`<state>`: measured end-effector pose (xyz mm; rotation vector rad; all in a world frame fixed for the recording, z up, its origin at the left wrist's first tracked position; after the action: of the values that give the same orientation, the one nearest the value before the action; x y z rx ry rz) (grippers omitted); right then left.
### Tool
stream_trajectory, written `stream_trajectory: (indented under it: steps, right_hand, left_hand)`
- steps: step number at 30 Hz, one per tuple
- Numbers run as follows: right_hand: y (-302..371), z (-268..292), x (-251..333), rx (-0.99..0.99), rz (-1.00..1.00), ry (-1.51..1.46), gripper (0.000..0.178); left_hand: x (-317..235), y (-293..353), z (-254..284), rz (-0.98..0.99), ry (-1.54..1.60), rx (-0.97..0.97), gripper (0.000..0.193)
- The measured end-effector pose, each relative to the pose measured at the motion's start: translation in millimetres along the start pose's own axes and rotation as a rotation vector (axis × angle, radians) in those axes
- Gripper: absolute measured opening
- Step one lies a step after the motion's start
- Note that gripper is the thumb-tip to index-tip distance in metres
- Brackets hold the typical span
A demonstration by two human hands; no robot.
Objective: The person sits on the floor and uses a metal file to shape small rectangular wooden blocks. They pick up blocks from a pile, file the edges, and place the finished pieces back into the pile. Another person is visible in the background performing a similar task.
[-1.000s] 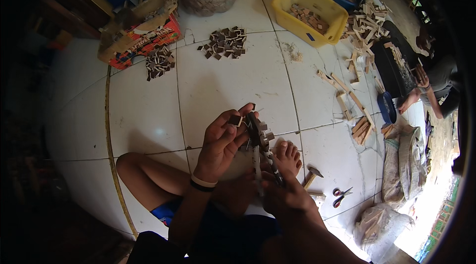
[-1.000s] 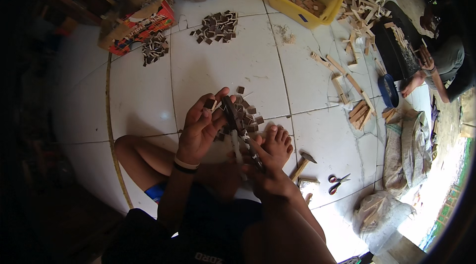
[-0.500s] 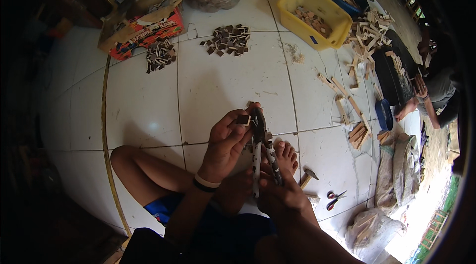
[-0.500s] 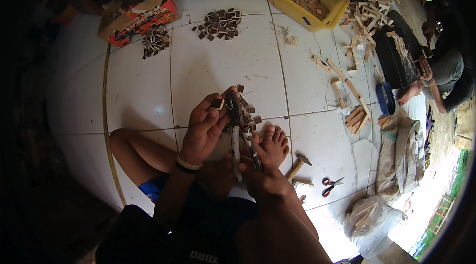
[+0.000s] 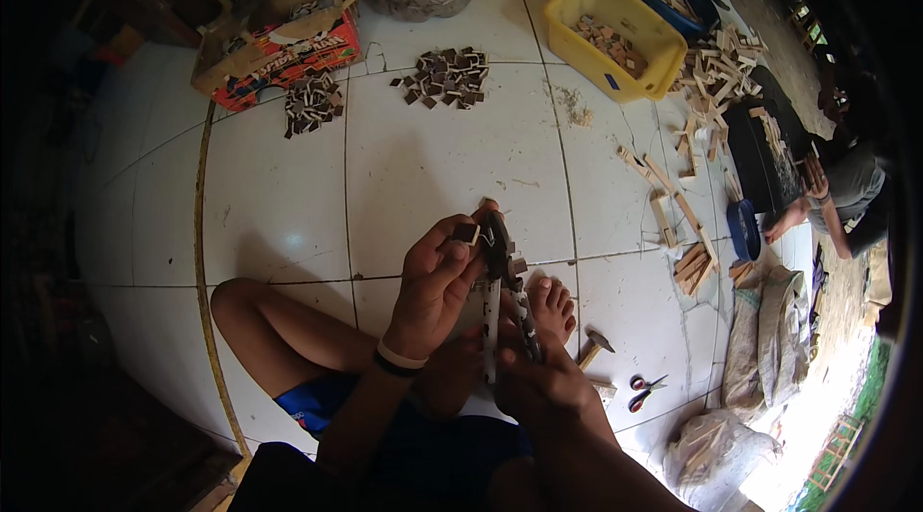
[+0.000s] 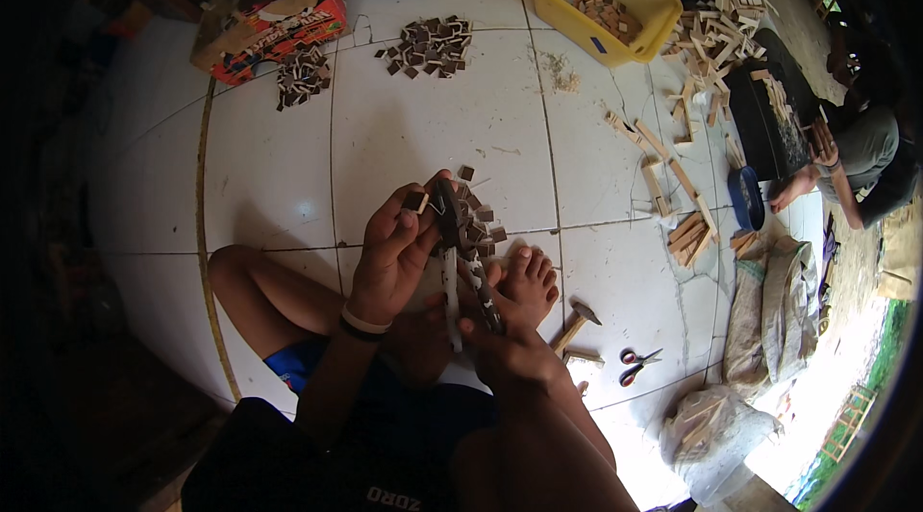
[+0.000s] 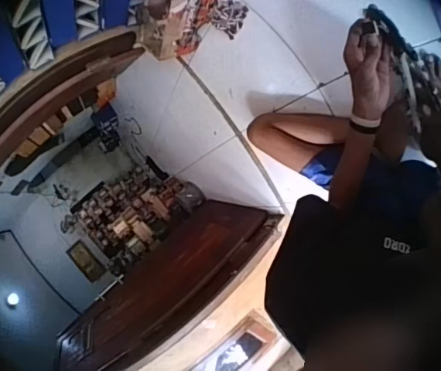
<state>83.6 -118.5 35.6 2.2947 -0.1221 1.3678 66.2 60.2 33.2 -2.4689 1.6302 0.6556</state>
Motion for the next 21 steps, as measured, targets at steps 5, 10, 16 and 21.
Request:
stream_trajectory:
  steps: [5,10,16,21]
  right_hand:
    - [-1.0,3.1,2.1,-0.083,-0.037,0.224,0.084]
    - [8.1,7.7,-14.4,-0.153,-0.203,0.209,0.083]
    - [-10.7,27.3,-45.8,-0.264,-0.098,0.630,0.070]
    - [-18.5,40.7,-33.6,-0.641,0.240,1.457,0.059]
  left_hand:
    - [-1.1,0.3,-3.6,-0.003,-0.003,0.020,0.033]
    - [-2.1,4.1,-5.0,-0.002,-0.118,0.021,0.040]
    - [1.1,7.8,-3.5,0.020,-0.141,0.028,0.039]
    - [-0.6,-4.3,2.5,0.019,-0.136,0.079,0.034]
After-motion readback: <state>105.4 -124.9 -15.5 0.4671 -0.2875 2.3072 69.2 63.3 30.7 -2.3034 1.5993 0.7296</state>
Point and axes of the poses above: each hand's wrist, its own y-axis away from the middle knuckle, its own z-axis out of the back of the hand, x = y × z, the point moved 6 cm from there along -y, towards the middle knuckle, and after that the axes turned 9 degrees about y, right-handed, at the moved point
